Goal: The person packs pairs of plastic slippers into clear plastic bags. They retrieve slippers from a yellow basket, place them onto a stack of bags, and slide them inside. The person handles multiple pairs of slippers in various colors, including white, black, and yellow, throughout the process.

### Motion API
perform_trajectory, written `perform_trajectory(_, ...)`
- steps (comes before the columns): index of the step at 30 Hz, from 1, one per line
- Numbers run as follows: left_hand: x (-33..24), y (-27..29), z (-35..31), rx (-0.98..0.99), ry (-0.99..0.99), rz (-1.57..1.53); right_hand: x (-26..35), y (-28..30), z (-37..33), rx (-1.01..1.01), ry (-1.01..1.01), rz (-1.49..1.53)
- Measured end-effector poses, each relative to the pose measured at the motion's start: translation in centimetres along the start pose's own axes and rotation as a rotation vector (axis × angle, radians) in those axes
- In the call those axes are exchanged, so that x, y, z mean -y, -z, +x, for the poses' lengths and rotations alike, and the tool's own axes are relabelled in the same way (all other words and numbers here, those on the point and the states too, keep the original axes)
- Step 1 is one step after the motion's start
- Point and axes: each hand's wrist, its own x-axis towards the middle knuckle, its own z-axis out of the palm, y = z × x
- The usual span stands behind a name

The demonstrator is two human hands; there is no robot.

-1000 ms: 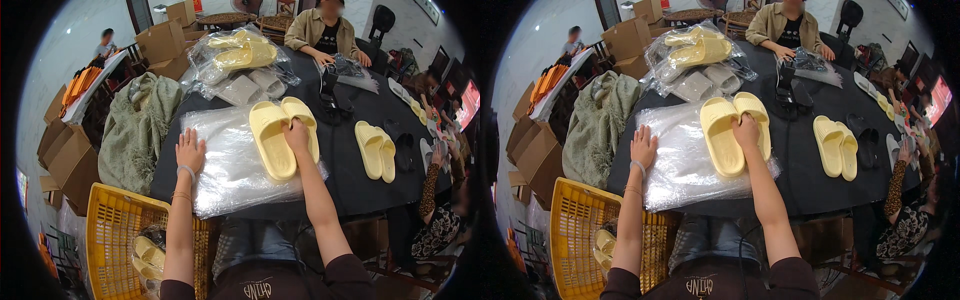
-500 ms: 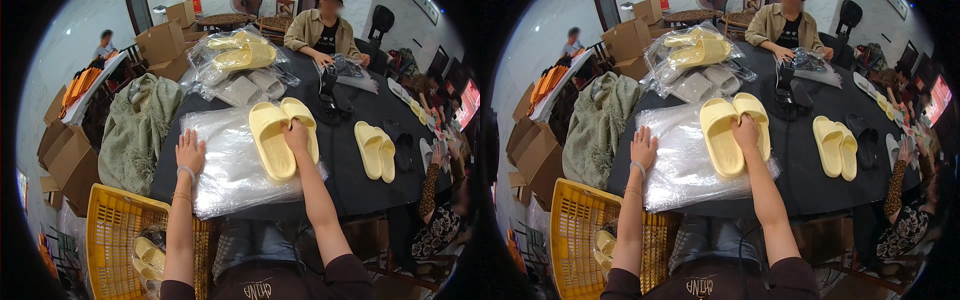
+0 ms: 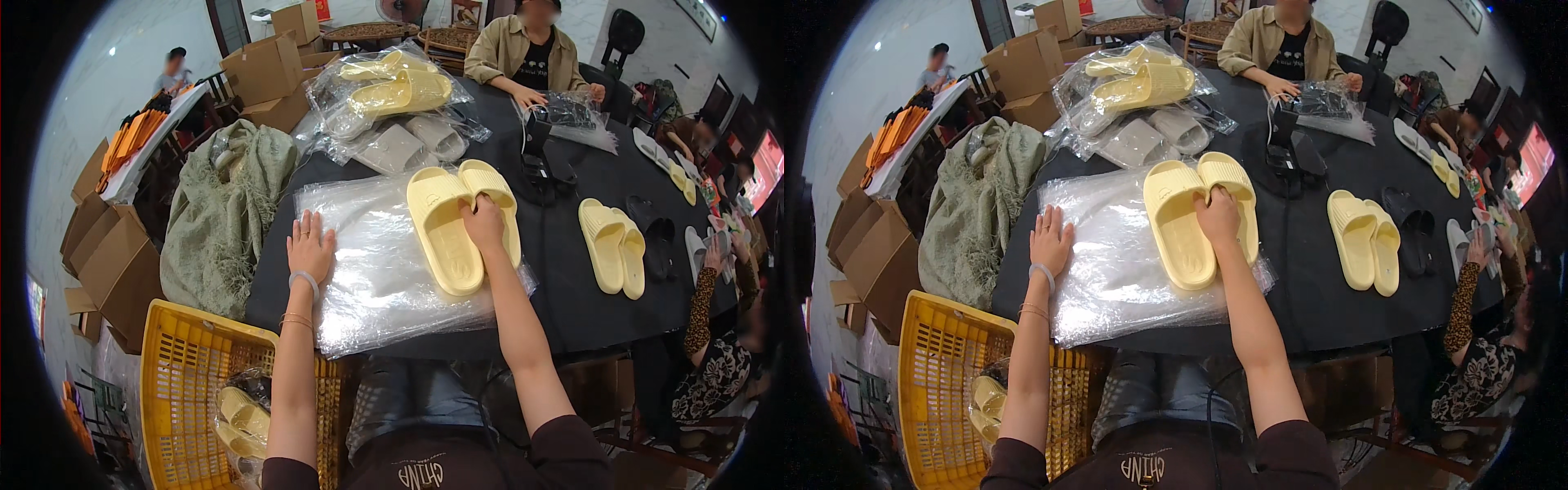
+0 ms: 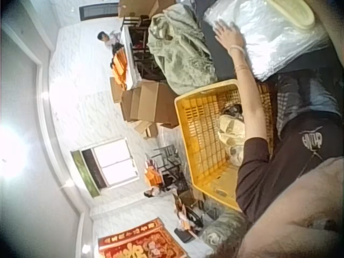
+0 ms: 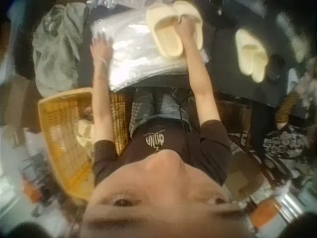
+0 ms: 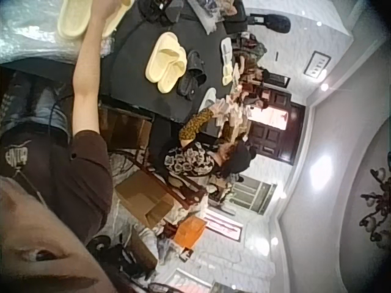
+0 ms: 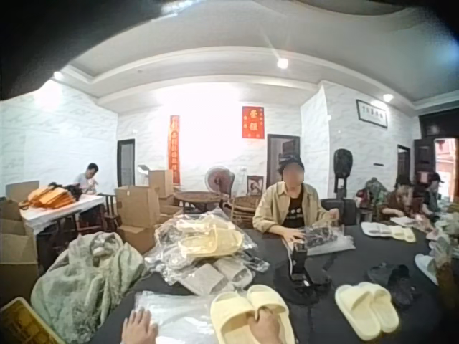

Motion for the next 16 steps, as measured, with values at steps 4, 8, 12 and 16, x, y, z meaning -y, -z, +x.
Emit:
perform_trajectory(4, -0.01, 0.0, -0.04, -0.007, -0.006, -0.004, -0.02, -0.04, -0.07, -0.005, 0.0, -0.012)
perform_trajectory(8, 0.08, -0.09, -0.06, -0.017, -0.011, -0.002, -0.01, -0.04, 0.01, 0.007, -0.011, 0.0)
perform_trajectory(12, 0.16, -0.15, -0.05, -0.022, -0.012, 0.002, 0.12, 0.13, 0.01, 0.019, -0.014, -0.003)
perform_trajectory(16, 0.07, -0.14, -0.02, -0.024, -0.012, -0.003, -0.16, -0.12, 0.03, 0.003, 0.003, -0.009)
